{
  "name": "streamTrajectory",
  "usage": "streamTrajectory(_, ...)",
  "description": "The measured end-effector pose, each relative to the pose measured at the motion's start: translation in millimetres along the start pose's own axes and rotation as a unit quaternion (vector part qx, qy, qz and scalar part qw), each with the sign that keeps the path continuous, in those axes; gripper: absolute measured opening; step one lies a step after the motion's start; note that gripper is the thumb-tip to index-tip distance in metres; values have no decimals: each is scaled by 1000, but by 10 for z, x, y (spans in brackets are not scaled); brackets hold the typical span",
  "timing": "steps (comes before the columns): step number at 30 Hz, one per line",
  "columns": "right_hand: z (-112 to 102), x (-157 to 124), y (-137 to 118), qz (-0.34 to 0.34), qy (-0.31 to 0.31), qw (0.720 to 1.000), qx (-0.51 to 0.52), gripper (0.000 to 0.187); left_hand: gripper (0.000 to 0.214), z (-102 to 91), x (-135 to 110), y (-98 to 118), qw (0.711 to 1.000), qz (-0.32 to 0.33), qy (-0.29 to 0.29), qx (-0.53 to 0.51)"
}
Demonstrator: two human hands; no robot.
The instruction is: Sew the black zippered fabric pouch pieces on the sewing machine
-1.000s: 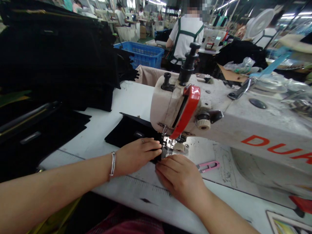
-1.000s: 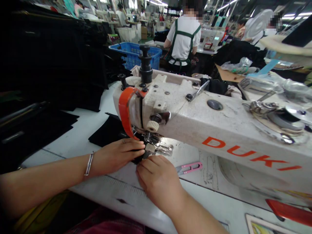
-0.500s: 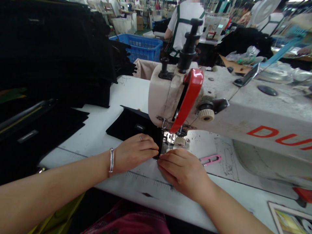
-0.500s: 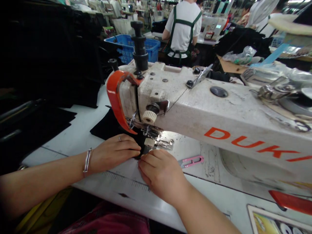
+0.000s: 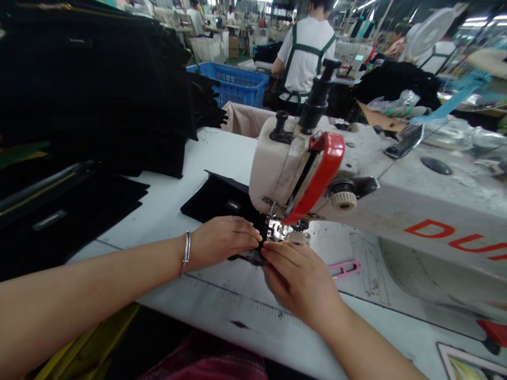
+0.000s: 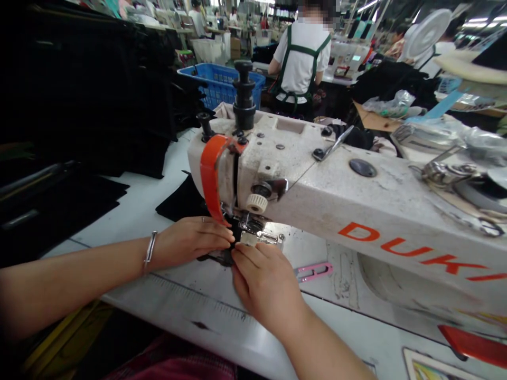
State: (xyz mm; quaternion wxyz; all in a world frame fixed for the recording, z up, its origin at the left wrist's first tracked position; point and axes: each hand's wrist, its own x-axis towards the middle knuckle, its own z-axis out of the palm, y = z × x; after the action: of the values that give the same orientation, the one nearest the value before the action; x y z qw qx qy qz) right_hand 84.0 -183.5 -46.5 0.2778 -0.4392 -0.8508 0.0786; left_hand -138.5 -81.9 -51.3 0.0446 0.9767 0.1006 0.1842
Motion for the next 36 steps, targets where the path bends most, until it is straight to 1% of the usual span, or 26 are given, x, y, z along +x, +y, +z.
streamTrajectory(3,25,16,25,20,-8,1000,-13,28,25,4,68,-82,999,-22,20,-29)
streamTrajectory(7,50,26,49,48,-24,998,-25,35,22,44,158,-215,996,-59,37,-53)
streamTrajectory(11,55,26,49,46,-28,998,-27,35,19,76,225,-332,995,-89,31,-45)
streamTrajectory(15,53,29,47,44,-30,998,-21,34,20,81,262,-387,992,-121,19,-21)
streamTrajectory(21,46,49,53,42,-26,999,-19,34,23,89,275,-446,993,-119,7,-12)
streamTrajectory(24,43,54,48,39,-21,999,-20,33,23,41,276,-477,994,-103,-34,-1)
streamTrajectory(27,52,44,45,33,-13,999,-22,30,33,-76,288,-427,992,-85,-86,34)
streamTrajectory(30,63,23,49,20,8,1000,-22,27,33,-247,330,-249,986,-108,-121,47)
streamTrajectory(32,59,10,52,7,3,1000,-23,33,34,-357,373,-98,978,-137,-154,8)
streamTrajectory(34,47,4,48,-4,-23,999,-27,40,41,-431,415,30,968,-170,-181,-45)
streamTrajectory(36,32,6,37,-4,-49,998,-30,43,46,-452,449,114,962,-196,-179,-68)
